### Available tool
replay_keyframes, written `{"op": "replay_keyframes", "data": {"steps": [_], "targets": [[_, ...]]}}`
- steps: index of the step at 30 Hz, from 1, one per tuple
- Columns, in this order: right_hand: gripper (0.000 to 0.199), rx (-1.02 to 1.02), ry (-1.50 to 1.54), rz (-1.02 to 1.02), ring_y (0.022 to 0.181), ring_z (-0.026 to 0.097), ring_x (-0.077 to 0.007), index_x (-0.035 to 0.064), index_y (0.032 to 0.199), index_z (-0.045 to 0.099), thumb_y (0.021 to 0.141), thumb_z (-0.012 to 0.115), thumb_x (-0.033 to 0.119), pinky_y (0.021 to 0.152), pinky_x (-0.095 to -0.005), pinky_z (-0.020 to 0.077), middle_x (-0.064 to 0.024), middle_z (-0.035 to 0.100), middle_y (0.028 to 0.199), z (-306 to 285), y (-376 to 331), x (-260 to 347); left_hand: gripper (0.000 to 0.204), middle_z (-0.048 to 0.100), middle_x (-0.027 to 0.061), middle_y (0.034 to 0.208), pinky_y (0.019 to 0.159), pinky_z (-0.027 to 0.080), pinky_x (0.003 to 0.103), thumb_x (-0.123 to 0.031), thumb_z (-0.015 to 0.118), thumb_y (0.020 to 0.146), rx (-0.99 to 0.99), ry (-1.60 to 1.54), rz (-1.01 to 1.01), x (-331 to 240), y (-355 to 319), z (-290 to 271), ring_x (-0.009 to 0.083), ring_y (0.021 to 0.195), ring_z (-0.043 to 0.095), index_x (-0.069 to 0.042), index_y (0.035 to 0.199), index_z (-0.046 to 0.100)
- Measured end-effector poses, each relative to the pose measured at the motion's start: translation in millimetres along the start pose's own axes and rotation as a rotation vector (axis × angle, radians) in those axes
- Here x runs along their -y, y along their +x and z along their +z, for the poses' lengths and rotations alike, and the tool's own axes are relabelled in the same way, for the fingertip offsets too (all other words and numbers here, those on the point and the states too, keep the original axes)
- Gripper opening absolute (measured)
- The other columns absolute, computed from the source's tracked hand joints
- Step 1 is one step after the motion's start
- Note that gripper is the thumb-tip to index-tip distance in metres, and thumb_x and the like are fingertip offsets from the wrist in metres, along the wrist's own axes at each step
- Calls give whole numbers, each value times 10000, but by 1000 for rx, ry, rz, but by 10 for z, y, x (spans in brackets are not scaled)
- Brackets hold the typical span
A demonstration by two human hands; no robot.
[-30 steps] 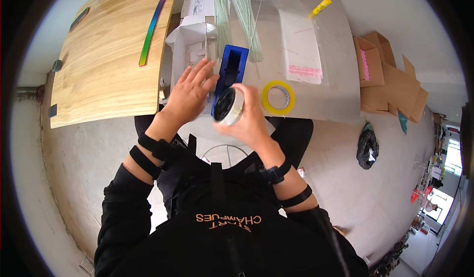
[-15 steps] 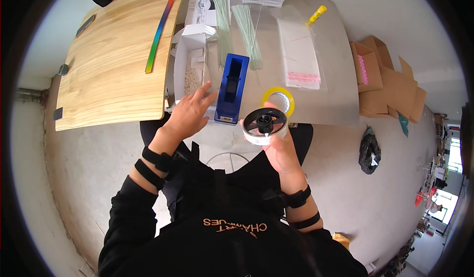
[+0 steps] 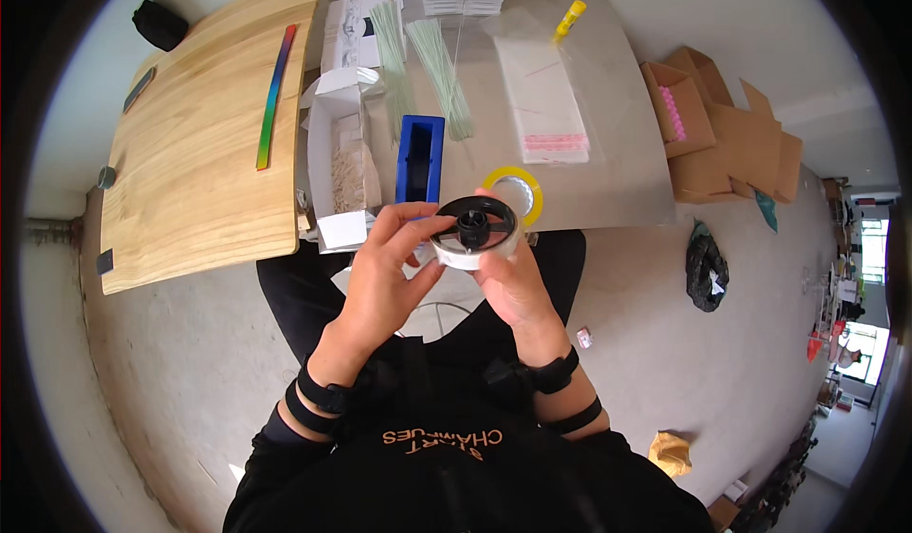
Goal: The person removes a tape roll from a dispenser, takes the core out of the roll, and inserts it into a new roll of yellow tape. They then place the new roll back into the dispenser and pull a piece of tape.
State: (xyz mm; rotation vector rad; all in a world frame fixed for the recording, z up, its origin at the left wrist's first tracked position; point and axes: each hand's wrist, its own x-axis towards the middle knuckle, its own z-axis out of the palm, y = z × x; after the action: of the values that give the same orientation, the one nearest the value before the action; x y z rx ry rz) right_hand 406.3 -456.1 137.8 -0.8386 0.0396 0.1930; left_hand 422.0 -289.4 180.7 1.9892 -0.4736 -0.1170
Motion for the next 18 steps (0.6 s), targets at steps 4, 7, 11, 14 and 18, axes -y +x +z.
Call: {"op": "replay_keyframes", "data": {"steps": [4,7,11,14,18], "targets": [[844,-38,146,126,1154,488,-231,73,1342,312,712,735,442,985,-390,396,-94,475,1241,-76,-67,23,383,542,75,1118,710,444,260,59,647,687,-36,-21,-44,3,-20,34,165,890,546,-66,1047,607],[773,127,0,61,1140,473,-183,50,1272,376,710,752,424,983,-376,387,-58,467,1182,-113,-48,70,281,561,62,1026,706,425,240,23,625,747,-50,-53,23,66,-53,33,137,844,534,-47,1019,606],[454,9,-327,-30,970,511,-87,2,1129,484,773,724,149,856,-257,436,-25,537,1007,-81,-80,133,165,576,33,718,630,417,231,-80,634,816,-95,-196,-147,165,-99,84,84,678,498,-7,959,601],[300,-111,-413,-45,861,532,-56,-17,1047,524,805,676,76,750,-218,471,-11,560,921,34,-80,60,165,587,24,686,560,407,210,-96,621,834,-226,-261,-271,210,-87,180,50,600,485,-2,969,610],[286,-162,-632,-112,820,548,-64,-25,1027,533,816,670,110,673,-218,494,-24,567,882,64,-65,-15,162,582,33,644,537,408,226,-105,628,832,-194,-185,-344,330,-68,199,65,563,491,-1,955,611]]}}
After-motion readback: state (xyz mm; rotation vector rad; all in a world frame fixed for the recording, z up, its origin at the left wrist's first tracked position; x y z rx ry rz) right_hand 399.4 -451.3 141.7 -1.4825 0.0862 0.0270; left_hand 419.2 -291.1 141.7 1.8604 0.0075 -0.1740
